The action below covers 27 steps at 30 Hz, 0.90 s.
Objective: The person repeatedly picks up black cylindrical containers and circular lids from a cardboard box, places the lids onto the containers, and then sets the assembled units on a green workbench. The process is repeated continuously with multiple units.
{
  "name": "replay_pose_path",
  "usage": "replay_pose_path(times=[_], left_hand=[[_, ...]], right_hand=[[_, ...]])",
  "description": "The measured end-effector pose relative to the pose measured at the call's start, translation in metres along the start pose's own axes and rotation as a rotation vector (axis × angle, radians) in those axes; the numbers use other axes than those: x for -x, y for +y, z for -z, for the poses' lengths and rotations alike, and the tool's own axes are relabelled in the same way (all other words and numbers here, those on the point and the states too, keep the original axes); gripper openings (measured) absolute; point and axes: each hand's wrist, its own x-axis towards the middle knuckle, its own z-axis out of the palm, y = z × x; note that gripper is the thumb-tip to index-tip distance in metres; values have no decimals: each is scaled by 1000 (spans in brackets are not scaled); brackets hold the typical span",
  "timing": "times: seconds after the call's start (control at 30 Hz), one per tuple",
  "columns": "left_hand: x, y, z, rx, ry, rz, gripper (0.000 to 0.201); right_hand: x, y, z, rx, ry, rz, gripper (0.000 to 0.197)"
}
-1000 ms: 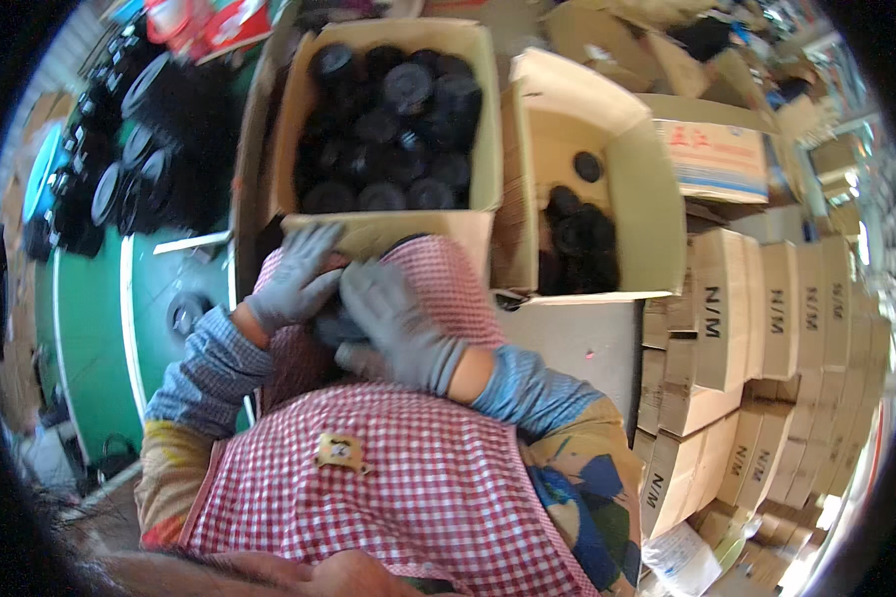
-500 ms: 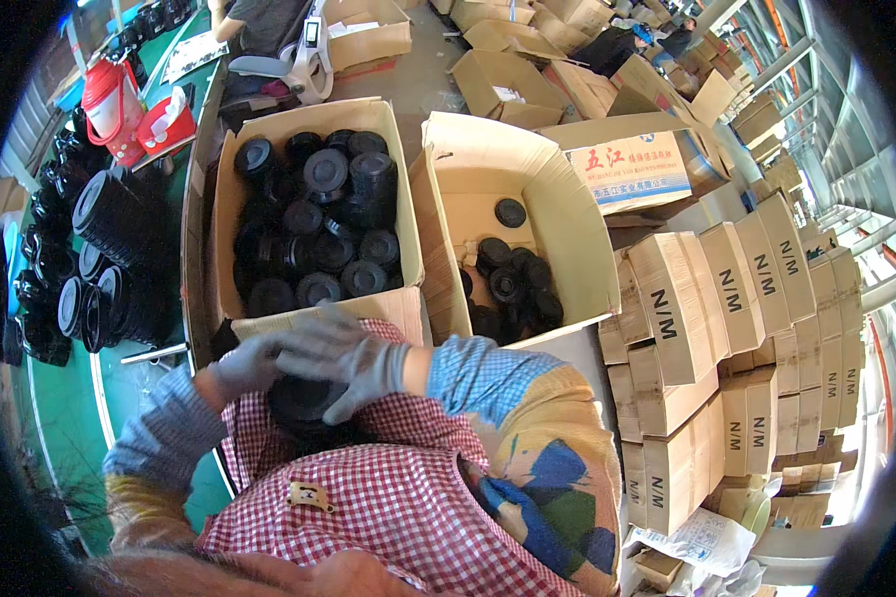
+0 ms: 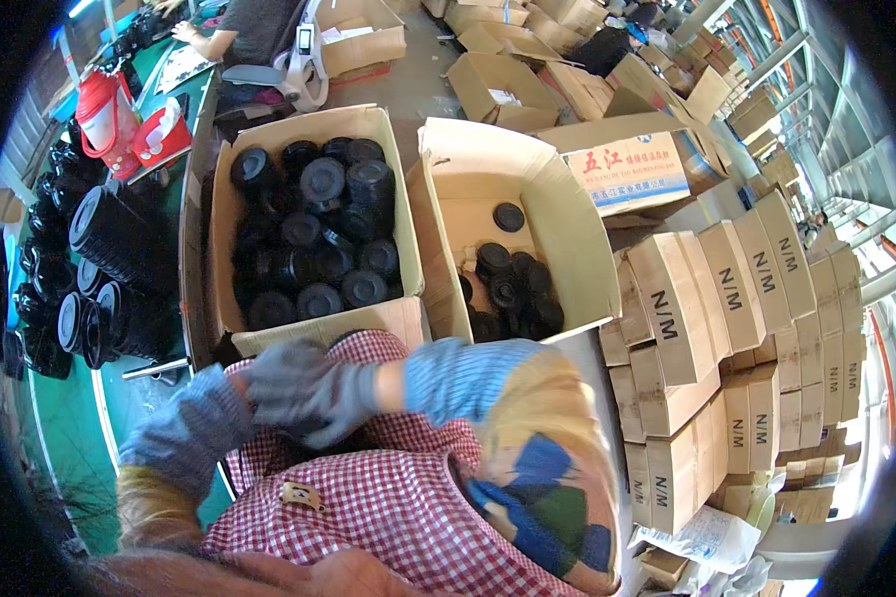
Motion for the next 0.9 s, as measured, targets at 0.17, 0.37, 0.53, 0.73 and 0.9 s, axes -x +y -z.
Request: replay_pose_path(times=[0.17, 0.37, 0.53, 0.73, 0.9], left_hand=[[-35, -56, -44, 396, 396, -152, 47], [4, -38, -43, 573, 455, 24, 52], [-36, 14, 11, -11, 311, -17, 36], [-30, -77, -51, 524, 336, -12, 38], [-39, -6, -40, -341, 757, -111, 29]], right_hand=[[-31, -18, -17, 338, 304, 252, 72], [-6, -17, 0, 373, 185, 41, 79], [-24, -15, -14, 356, 299, 173, 76], [-11, -2, -19, 346, 253, 253, 78], [-12, -22, 4, 215, 230, 208, 59]])
